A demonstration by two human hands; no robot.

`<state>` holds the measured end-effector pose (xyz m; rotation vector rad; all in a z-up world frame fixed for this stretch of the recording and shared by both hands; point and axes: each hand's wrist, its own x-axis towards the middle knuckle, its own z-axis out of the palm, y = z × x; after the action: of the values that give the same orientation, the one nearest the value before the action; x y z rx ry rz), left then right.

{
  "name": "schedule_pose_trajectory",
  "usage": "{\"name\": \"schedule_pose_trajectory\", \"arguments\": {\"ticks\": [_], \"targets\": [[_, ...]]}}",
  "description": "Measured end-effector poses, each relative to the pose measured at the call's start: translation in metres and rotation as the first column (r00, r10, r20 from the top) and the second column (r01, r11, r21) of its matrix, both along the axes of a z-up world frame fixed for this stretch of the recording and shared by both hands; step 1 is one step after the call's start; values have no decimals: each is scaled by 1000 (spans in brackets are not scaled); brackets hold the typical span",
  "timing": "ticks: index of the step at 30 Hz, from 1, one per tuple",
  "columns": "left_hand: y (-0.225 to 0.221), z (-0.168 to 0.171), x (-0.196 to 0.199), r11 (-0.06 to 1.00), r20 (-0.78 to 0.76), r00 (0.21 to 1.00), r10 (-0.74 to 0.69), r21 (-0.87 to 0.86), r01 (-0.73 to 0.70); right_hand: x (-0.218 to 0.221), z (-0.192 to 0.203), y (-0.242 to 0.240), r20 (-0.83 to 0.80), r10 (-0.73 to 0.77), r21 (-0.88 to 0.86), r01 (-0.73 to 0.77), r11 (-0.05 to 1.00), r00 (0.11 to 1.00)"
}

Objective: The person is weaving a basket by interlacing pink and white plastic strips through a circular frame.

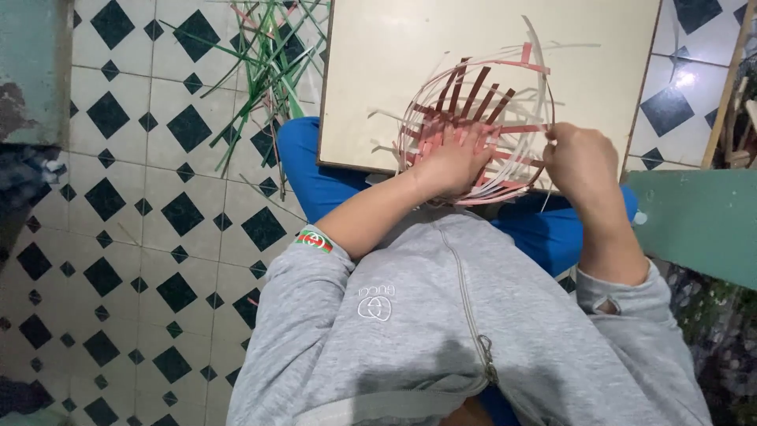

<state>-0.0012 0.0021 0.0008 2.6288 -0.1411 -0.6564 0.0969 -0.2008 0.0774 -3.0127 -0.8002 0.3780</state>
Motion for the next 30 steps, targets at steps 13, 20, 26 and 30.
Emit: {"name": "schedule_pose_trajectory", "arguments": {"ticks": [13,20,26,30], "targets": [[16,106,22,998,-19,998,-61,23,61,12,49,12,147,278,-149,-257,955,949],[18,138,35,918,-215,972,98,-358,-171,15,48,11,101,245,-119,-232,965,964],[33,74,47,689,-202,965,166,-676,-260,16,44,8,92,204,-87,-196,977,975],[36,78,47,623,-253,943,216,-708,-333,13,55,12,82,200,-56,-196,979,976]]}}
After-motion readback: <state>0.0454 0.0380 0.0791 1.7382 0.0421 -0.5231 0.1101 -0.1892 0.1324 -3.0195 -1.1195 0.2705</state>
